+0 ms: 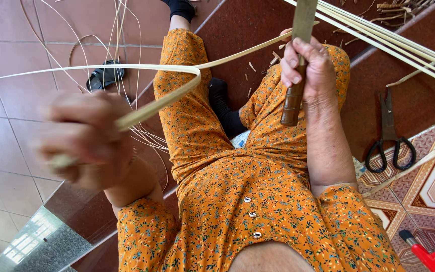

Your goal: The person sits on the floor and uses a knife to split long bamboo strips into thinner strands. They hold the bamboo with one hand and shave or split it with the other, producing thin strips that accumulate on the floor.

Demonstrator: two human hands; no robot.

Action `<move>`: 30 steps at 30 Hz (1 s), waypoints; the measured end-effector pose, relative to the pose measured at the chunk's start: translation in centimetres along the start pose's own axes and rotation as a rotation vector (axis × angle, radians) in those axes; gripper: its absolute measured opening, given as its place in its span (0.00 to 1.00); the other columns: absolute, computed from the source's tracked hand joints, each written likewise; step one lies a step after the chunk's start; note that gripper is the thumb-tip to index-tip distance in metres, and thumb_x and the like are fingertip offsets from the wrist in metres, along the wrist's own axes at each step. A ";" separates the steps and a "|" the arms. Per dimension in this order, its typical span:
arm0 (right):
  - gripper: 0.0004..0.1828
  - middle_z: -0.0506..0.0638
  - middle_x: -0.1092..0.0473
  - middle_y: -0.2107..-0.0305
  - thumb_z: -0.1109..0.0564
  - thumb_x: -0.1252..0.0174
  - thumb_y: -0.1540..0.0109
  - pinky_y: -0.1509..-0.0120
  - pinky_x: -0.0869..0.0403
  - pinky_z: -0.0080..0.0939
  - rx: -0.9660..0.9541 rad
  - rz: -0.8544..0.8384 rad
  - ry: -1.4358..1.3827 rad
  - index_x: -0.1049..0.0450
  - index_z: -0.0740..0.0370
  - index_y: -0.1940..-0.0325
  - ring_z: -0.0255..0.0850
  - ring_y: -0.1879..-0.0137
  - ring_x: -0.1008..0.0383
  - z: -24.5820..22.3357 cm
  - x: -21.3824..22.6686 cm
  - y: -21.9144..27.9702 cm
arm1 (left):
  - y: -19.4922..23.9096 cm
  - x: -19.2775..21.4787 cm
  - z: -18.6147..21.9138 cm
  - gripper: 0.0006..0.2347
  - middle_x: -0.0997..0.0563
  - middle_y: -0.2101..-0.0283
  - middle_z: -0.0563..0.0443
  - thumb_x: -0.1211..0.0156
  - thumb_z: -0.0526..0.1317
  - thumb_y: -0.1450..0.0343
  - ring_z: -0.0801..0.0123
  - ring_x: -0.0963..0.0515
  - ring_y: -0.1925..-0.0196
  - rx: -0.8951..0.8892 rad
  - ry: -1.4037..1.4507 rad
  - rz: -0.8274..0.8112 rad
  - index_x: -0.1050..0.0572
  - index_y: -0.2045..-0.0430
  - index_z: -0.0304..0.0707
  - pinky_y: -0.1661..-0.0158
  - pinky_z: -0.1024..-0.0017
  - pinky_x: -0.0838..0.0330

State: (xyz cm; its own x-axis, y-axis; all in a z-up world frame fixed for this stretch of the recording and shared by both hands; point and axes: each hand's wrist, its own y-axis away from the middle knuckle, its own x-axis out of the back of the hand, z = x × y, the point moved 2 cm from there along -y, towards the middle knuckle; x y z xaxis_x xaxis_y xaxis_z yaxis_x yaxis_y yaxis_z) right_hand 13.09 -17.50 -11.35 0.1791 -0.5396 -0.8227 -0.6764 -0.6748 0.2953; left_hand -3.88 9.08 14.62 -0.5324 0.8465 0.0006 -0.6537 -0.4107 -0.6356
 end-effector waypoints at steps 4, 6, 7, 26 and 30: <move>0.12 0.46 0.36 0.76 0.58 0.51 0.25 0.77 0.35 0.35 0.032 0.070 0.062 0.26 0.66 0.45 0.32 0.80 0.40 -1.3 -0.7 0.0 | -1.5 2.1 0.0 0.08 0.25 0.64 0.45 0.42 0.34 0.23 0.76 0.34 0.76 0.098 0.144 0.084 0.32 0.72 0.39 0.78 0.78 0.37; 0.11 0.47 0.36 0.75 0.58 0.51 0.25 0.79 0.34 0.35 0.135 0.076 0.170 0.27 0.65 0.45 0.32 0.81 0.39 -2.2 -2.0 0.6 | -1.4 0.1 -0.8 0.07 0.24 0.59 0.45 0.43 0.34 0.18 0.71 0.29 0.69 0.214 0.016 -0.054 0.31 0.66 0.38 0.72 0.75 0.32; 0.10 0.47 0.36 0.75 0.58 0.52 0.24 0.79 0.34 0.35 0.188 0.080 0.224 0.27 0.64 0.45 0.33 0.81 0.39 -2.7 -2.8 1.0 | -1.7 -1.4 -1.0 0.05 0.23 0.57 0.45 0.44 0.36 0.17 0.69 0.25 0.65 0.247 -0.030 -0.235 0.30 0.62 0.38 0.69 0.75 0.28; 0.18 0.55 0.31 0.62 0.51 0.45 0.28 0.59 0.25 0.39 0.297 -0.087 0.532 0.34 0.69 0.43 0.39 0.62 0.29 3.7 -4.7 -0.9 | -2.3 -22.7 -9.7 0.14 0.22 0.54 0.45 0.35 0.43 0.24 0.51 0.19 0.54 -0.099 -0.072 -0.752 0.28 0.50 0.35 0.56 0.59 0.24; 0.17 0.54 0.30 0.62 0.51 0.44 0.28 0.60 0.25 0.39 0.352 -0.082 0.593 0.33 0.68 0.44 0.39 0.63 0.29 2.4 -4.7 -0.6 | 0.4 -21.1 -11.9 0.24 0.23 0.57 0.36 0.29 0.51 0.37 0.54 0.19 0.68 -0.140 -0.557 -0.867 0.28 0.58 0.30 0.72 0.60 0.26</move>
State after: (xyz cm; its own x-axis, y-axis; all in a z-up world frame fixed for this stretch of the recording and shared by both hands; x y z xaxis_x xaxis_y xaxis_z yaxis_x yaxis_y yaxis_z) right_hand 10.92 -13.35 -8.85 0.5322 -0.7454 -0.4013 -0.8173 -0.5760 -0.0140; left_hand 13.52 -4.92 5.19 -0.1058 0.5417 0.8339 -0.8812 0.3376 -0.3311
